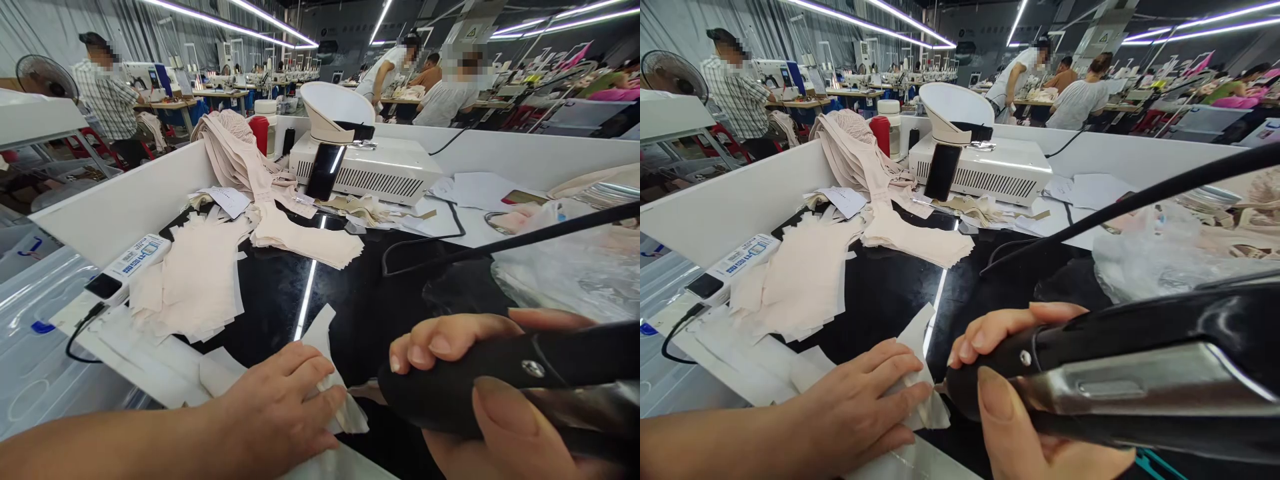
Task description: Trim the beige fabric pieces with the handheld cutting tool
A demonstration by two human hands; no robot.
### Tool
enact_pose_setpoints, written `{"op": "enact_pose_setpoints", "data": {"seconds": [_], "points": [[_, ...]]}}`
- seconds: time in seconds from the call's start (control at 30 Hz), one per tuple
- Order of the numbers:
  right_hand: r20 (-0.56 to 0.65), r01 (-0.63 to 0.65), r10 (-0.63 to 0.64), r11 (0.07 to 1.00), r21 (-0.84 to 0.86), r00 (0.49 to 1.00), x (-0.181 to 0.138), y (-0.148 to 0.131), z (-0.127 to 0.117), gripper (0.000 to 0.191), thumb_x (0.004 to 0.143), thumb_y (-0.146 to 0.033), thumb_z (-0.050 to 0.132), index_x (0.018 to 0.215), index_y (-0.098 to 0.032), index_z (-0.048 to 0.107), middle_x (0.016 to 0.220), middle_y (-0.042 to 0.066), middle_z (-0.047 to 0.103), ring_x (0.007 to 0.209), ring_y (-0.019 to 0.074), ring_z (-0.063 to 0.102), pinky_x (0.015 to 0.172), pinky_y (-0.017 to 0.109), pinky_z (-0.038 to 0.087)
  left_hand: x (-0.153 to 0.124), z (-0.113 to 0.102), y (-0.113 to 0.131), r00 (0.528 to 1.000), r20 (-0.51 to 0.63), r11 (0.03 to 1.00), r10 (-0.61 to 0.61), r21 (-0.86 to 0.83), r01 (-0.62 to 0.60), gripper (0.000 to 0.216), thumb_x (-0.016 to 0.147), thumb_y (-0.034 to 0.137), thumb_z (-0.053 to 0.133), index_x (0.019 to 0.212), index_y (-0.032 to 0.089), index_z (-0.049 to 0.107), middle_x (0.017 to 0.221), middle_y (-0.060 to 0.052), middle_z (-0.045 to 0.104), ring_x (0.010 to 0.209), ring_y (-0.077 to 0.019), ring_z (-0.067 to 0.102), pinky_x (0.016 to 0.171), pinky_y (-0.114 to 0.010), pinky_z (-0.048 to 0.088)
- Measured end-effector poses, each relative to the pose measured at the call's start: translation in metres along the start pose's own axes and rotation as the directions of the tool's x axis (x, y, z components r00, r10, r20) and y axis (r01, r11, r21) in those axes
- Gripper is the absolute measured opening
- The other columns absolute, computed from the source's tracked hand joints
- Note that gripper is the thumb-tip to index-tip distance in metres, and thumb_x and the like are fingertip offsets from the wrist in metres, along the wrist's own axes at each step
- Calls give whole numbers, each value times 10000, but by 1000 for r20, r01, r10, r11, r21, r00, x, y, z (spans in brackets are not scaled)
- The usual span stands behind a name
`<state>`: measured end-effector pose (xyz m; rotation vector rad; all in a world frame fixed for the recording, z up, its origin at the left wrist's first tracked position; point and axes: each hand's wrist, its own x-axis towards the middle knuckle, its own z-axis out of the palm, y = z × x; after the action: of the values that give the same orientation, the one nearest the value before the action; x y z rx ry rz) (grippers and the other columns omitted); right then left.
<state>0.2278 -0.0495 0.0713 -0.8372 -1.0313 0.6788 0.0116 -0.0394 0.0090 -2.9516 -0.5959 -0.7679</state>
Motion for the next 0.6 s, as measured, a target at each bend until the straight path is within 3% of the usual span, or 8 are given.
{"op": "enact_pose_setpoints", "data": {"seconds": [0.23,0.37,0.47,0.6], "points": [[4,-21,21,1000,-14,1000,0,-4,0,412,902,-413,1089,1197,-381,803,807,-35,753,670,249,709,598,422,703,-2,3,-13,997,74,998,-37,-56,41,370,1200,465,846,1384,153,768,1378,-161,807,1326,-293,766,1219,-430,652],[10,-14,14,1000,-7,1000,0,-4,1,396,916,-404,1077,1199,-387,800,835,-27,753,688,251,706,601,417,690,-3,2,-14,993,112,997,-31,-61,38,377,1233,486,789,1423,161,754,1384,-162,795,1320,-294,768,1213,-428,642],[23,-18,18,1000,-9,1000,0,-3,1,387,917,-407,1073,1198,-402,806,832,-26,746,692,257,695,604,422,679,-3,1,-14,994,109,997,-28,-65,35,392,1255,504,746,1465,173,742,1332,-146,800,1253,-280,776,1171,-411,656],[15,1,-1,1000,-19,1000,1,-3,-1,371,920,-395,1065,1194,-400,816,805,-25,739,667,257,691,592,422,670,-3,1,-14,994,105,999,-13,-51,19,407,1205,494,830,1445,173,760,1359,-166,800,1265,-299,769,1177,-441,657]]}}
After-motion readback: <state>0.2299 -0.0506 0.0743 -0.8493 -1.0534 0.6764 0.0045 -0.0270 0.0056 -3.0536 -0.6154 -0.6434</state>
